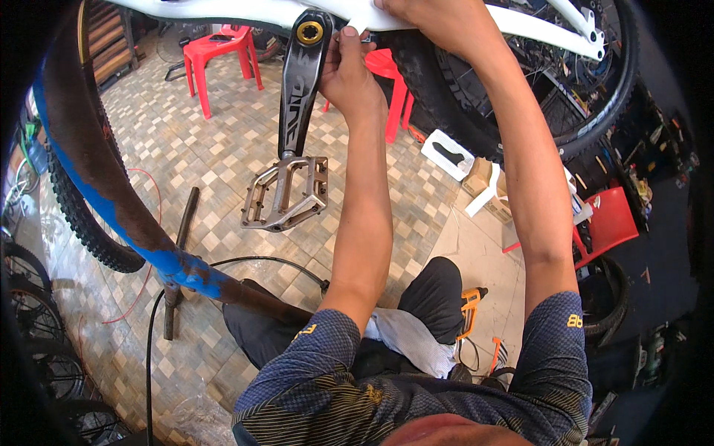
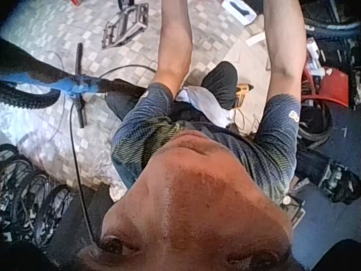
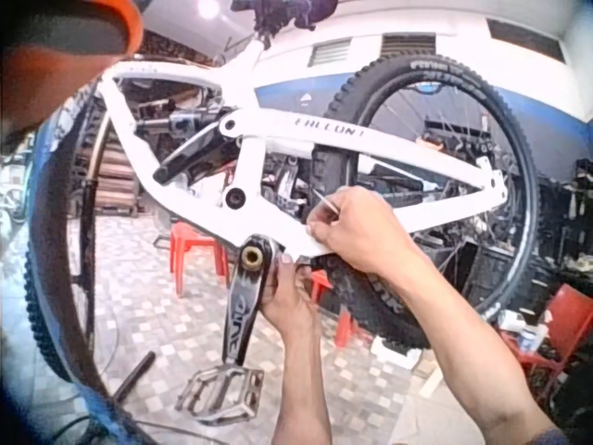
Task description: The person applies white tape to the bicycle crankset area, smoothing it with fingers and using scissors to trim the edges. The person repeatedly cuts and applies small pieces of tape around the crank arm and bottom bracket.
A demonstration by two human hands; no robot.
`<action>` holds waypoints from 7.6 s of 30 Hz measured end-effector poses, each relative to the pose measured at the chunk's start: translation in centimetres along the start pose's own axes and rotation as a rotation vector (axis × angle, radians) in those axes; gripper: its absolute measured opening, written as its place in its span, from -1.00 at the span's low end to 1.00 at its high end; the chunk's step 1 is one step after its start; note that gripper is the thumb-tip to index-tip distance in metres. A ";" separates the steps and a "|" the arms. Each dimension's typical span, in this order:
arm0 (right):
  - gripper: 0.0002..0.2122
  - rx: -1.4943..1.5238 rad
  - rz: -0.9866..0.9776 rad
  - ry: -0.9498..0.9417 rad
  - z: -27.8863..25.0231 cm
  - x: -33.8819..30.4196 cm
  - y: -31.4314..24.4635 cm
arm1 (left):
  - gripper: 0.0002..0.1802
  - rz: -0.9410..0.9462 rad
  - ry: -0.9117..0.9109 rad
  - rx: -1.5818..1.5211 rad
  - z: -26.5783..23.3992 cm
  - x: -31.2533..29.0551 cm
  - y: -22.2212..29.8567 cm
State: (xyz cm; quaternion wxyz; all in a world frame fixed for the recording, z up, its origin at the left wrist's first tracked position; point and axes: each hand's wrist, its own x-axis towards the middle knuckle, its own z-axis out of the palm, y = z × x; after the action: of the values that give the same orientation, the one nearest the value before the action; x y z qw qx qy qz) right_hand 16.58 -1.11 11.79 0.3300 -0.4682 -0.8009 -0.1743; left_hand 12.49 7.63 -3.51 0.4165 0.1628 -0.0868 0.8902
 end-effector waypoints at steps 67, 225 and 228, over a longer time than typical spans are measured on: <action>-0.83 -0.020 0.060 -0.012 0.6 0.7 0.3 | -0.81 0.059 -0.004 -0.050 0.3 -0.2 -0.2; -0.78 0.787 0.321 0.203 9.0 -7.0 3.7 | -0.79 -0.145 0.053 0.040 0.7 -1.2 1.6; -0.81 0.764 0.364 0.203 8.5 -7.0 3.6 | -0.76 -0.149 0.074 0.059 0.6 -1.2 1.5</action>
State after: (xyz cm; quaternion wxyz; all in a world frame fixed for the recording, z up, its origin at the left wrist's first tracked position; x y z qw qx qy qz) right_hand 19.04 1.25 0.75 0.5819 -0.4267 -0.6757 0.1508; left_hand 12.18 5.68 -3.37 0.4796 0.1480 -0.0325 0.8643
